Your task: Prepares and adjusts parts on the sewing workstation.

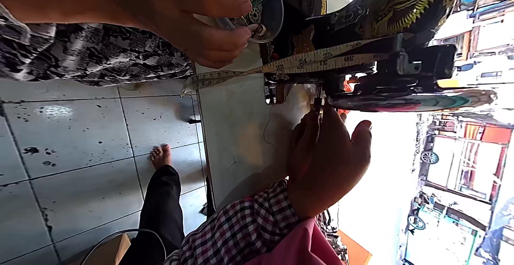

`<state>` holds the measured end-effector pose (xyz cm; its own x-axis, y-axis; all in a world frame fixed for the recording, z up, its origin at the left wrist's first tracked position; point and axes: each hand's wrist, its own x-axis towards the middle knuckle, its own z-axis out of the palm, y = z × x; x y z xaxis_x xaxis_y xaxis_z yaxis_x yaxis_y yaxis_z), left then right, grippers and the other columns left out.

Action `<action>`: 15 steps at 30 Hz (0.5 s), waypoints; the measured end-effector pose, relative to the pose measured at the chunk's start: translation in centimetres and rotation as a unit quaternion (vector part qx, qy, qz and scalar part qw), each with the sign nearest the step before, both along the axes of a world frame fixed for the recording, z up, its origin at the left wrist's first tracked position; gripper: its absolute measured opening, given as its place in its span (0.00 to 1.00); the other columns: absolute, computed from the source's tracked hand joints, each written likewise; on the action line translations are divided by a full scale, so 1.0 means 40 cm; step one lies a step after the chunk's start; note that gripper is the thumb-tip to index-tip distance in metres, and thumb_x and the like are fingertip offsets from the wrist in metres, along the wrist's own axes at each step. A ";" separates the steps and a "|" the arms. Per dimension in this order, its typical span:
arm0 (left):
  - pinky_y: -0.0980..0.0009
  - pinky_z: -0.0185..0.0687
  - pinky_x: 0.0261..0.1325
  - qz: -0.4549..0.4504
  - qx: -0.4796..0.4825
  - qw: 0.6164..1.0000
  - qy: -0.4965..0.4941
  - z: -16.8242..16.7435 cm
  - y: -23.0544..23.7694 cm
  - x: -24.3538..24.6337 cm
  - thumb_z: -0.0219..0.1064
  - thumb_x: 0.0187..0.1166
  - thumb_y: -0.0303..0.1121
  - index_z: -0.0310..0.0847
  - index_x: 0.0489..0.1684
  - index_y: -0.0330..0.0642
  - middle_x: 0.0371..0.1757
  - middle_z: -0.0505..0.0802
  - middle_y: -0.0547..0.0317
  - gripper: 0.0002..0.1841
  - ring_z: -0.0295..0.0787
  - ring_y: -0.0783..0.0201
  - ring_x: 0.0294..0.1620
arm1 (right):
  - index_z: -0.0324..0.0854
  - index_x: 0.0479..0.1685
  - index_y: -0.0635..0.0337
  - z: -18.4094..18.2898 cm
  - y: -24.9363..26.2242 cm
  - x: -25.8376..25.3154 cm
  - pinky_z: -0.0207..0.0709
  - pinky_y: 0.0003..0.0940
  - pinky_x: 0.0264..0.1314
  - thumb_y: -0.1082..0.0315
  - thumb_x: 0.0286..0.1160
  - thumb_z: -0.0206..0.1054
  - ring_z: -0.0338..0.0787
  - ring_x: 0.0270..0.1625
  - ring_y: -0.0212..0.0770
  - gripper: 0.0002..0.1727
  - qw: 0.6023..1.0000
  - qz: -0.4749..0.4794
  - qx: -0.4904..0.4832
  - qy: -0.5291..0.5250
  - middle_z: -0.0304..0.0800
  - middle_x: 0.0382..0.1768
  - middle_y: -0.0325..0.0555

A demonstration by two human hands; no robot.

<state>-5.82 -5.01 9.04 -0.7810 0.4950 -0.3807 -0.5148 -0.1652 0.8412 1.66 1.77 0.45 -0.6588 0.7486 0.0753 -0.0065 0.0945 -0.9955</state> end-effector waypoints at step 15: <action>0.63 0.72 0.68 -0.019 -0.069 0.996 0.047 0.023 -0.011 -0.016 0.65 0.85 0.39 0.79 0.71 0.42 0.63 0.90 0.56 0.20 0.82 0.67 0.67 | 0.82 0.33 0.60 0.170 -0.207 -0.185 0.73 0.24 0.11 0.63 0.91 0.51 0.77 0.13 0.31 0.19 0.992 -0.090 0.057 -0.072 0.78 0.16 0.39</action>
